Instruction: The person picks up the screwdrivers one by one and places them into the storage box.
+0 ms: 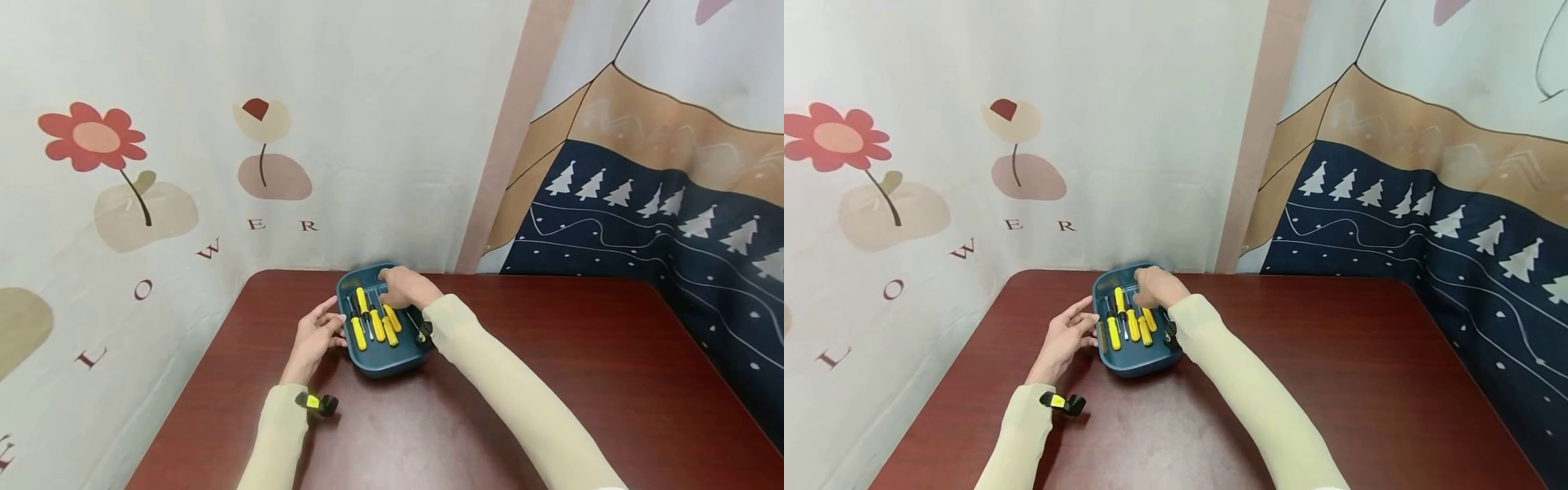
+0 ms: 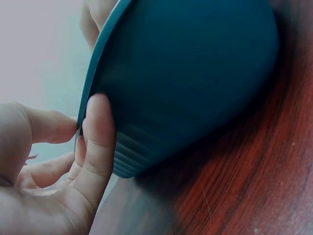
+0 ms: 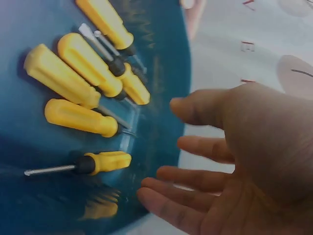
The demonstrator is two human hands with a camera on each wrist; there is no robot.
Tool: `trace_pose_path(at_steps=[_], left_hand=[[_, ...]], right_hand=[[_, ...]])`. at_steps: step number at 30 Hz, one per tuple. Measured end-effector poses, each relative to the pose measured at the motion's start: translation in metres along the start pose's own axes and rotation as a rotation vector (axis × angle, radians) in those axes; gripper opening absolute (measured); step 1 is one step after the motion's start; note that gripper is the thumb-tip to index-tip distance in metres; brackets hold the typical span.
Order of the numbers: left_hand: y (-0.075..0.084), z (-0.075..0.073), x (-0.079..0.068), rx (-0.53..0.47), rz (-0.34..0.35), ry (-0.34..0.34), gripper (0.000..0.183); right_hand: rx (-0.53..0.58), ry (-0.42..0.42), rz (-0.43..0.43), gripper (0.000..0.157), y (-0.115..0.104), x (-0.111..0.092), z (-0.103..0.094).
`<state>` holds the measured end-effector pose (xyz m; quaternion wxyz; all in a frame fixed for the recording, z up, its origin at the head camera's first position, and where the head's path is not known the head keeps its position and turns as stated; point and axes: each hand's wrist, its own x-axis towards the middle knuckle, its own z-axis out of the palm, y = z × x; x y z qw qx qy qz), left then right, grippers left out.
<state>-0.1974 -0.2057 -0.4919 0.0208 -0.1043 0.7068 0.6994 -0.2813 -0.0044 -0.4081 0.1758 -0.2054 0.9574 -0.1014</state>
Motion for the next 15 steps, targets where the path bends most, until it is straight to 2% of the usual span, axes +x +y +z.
trace_pose_path(at_steps=[10, 15], left_hand=[[0.001, -0.007, -0.005, 0.085, -0.001, 0.013, 0.052], [0.007, -0.008, -0.004, 0.168, 0.042, 0.017, 0.054]], right_hand=[[0.124, 0.151, -0.122, 0.060, 0.019, -0.030, -0.006], [0.154, 0.256, -0.145, 0.061, 0.036, -0.048, -0.012]])
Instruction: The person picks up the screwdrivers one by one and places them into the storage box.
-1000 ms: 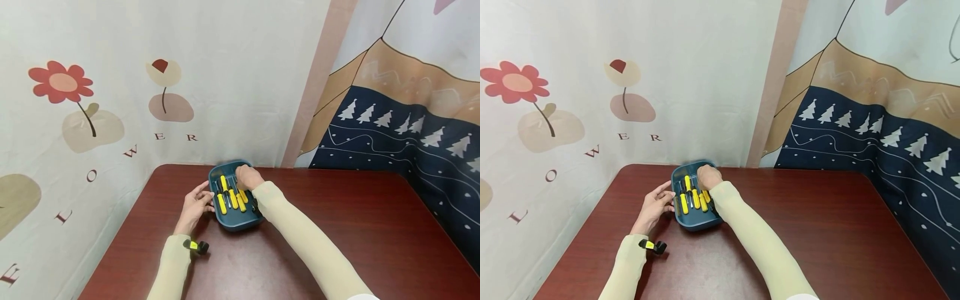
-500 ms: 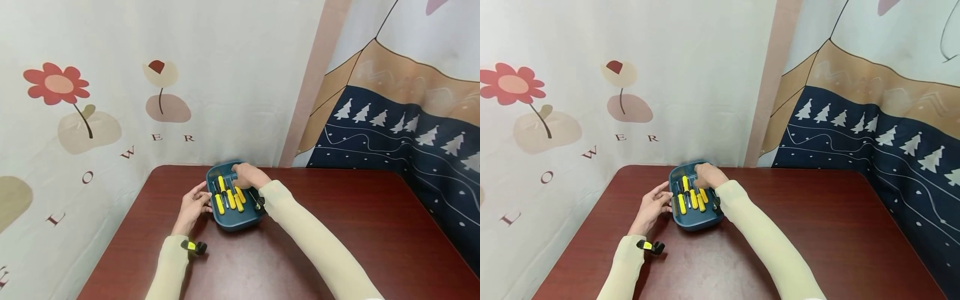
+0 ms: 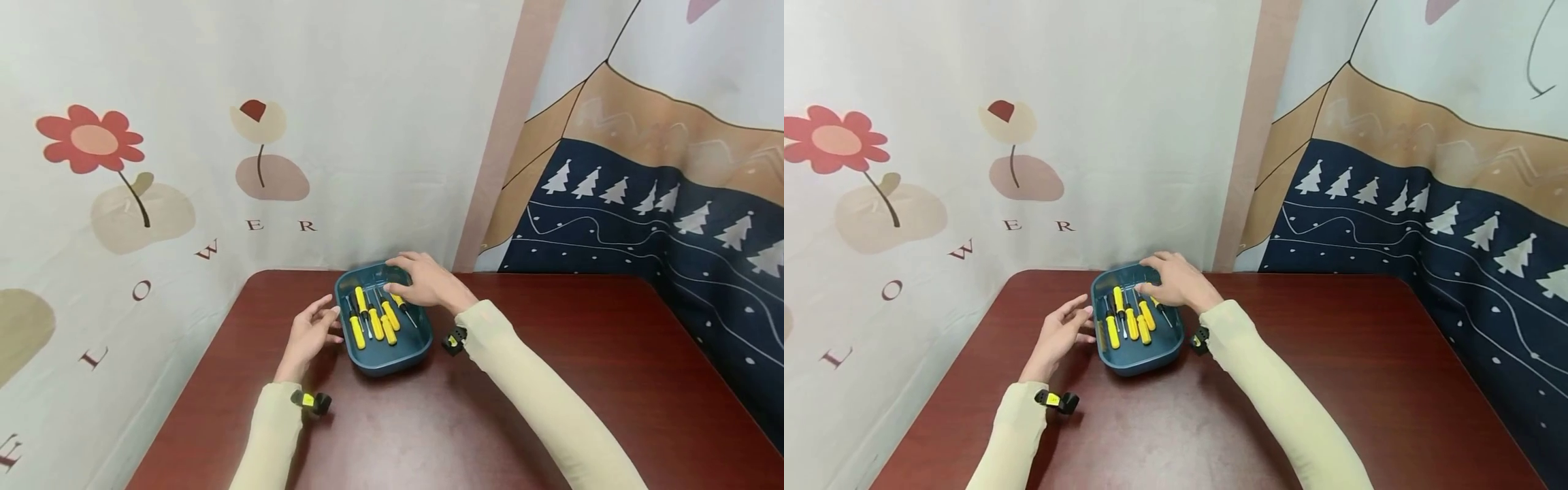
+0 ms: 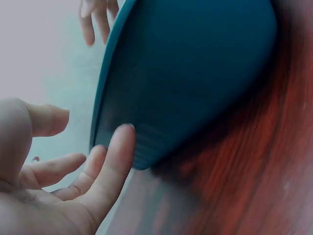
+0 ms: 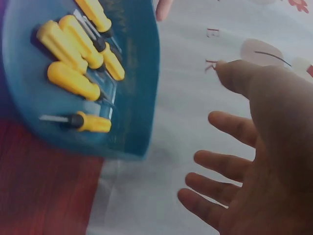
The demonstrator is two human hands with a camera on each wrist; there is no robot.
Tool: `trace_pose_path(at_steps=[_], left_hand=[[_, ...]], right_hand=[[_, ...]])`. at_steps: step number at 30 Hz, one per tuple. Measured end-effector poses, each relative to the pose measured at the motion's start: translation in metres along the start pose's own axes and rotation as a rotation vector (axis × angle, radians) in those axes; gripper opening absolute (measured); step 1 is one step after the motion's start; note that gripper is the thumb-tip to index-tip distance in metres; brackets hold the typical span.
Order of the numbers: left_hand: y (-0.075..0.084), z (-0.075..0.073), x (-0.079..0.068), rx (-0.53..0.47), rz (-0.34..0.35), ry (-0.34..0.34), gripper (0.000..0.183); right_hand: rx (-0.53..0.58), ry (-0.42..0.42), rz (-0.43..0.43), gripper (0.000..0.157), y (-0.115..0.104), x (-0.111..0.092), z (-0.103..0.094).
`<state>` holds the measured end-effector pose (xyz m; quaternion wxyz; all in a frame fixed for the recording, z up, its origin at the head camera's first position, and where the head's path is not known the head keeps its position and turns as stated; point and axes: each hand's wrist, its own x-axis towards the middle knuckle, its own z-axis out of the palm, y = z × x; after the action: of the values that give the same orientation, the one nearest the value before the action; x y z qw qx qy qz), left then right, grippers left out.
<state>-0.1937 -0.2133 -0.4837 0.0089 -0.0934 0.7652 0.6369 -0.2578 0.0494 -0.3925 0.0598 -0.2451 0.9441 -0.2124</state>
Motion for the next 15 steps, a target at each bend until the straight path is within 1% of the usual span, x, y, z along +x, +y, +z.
trace_pose_path(at_steps=[2, 5, 10, 12, 15], left_hand=[[0.003, -0.003, 0.000, 0.037, 0.018, 0.016, 0.056], [0.005, -0.010, -0.002, 0.123, 0.054, 0.042, 0.059], [0.008, -0.022, -0.006, 0.315, 0.162, 0.100, 0.068], [0.008, -0.026, -0.007, 0.368, 0.199, 0.119, 0.070], [0.009, -0.031, -0.007, 0.421, 0.244, 0.133, 0.072]], right_hand=[[0.016, 0.037, -0.009, 0.063, 0.006, -0.007, -0.004], [0.025, 0.079, -0.013, 0.064, 0.015, -0.018, -0.009], [0.002, 0.163, 0.006, 0.067, 0.034, -0.035, -0.017], [-0.010, 0.194, 0.018, 0.068, 0.043, -0.042, -0.021], [-0.026, 0.231, 0.037, 0.069, 0.056, -0.053, -0.026]])
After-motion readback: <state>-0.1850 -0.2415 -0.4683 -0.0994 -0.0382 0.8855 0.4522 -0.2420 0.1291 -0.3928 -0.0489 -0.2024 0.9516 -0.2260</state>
